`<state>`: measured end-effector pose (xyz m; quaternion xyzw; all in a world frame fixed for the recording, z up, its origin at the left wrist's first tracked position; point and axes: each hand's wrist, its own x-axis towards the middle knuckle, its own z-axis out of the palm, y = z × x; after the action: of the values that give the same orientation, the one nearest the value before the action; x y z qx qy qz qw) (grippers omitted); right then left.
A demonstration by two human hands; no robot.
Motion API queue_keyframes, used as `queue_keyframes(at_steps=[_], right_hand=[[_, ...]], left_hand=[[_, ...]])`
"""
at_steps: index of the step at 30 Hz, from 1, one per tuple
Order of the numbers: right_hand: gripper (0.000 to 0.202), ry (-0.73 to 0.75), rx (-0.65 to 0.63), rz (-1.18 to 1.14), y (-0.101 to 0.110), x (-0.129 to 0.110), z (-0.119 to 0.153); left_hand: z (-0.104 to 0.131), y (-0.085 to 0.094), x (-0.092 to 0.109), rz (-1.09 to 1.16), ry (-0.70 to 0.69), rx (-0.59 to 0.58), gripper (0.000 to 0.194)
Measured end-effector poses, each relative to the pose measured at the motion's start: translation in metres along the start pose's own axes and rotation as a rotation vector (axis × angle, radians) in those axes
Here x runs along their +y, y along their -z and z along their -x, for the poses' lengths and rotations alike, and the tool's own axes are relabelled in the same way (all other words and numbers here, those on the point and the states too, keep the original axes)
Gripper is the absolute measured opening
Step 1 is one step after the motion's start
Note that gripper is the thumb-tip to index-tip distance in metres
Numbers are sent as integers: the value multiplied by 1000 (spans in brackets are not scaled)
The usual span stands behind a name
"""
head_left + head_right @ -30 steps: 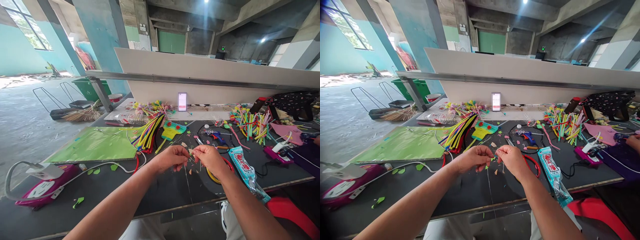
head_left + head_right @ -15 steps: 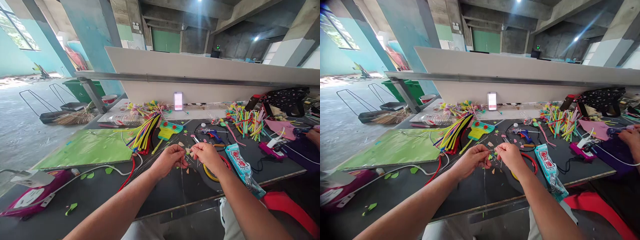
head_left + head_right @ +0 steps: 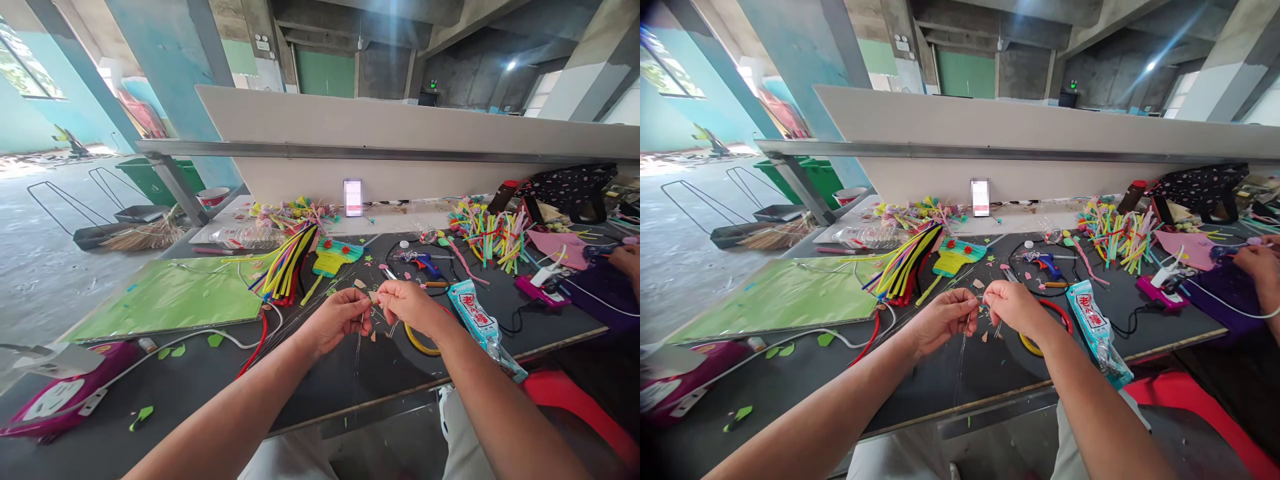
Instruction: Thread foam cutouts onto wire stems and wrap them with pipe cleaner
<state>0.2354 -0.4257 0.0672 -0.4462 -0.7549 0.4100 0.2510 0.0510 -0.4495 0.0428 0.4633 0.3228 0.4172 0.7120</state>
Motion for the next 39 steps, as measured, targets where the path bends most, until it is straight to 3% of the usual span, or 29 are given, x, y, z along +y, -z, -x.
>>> queue_keyframes(at_steps=[11,18,25,39], right_hand=[[22,11,213,-103,8,9,-5],[19,3,182,-10,9,2,-2],[18,-3,133,71,-4,-9,-1],[19,-3,192,-67,2,9,-5]], left_hand=[[-3,1,-6,25,47,31,21],[-4,15,4,-119,57,28,21],[-3,19,11,-54,45,-12,24],[-2,17,10,-188,144,-19,23]])
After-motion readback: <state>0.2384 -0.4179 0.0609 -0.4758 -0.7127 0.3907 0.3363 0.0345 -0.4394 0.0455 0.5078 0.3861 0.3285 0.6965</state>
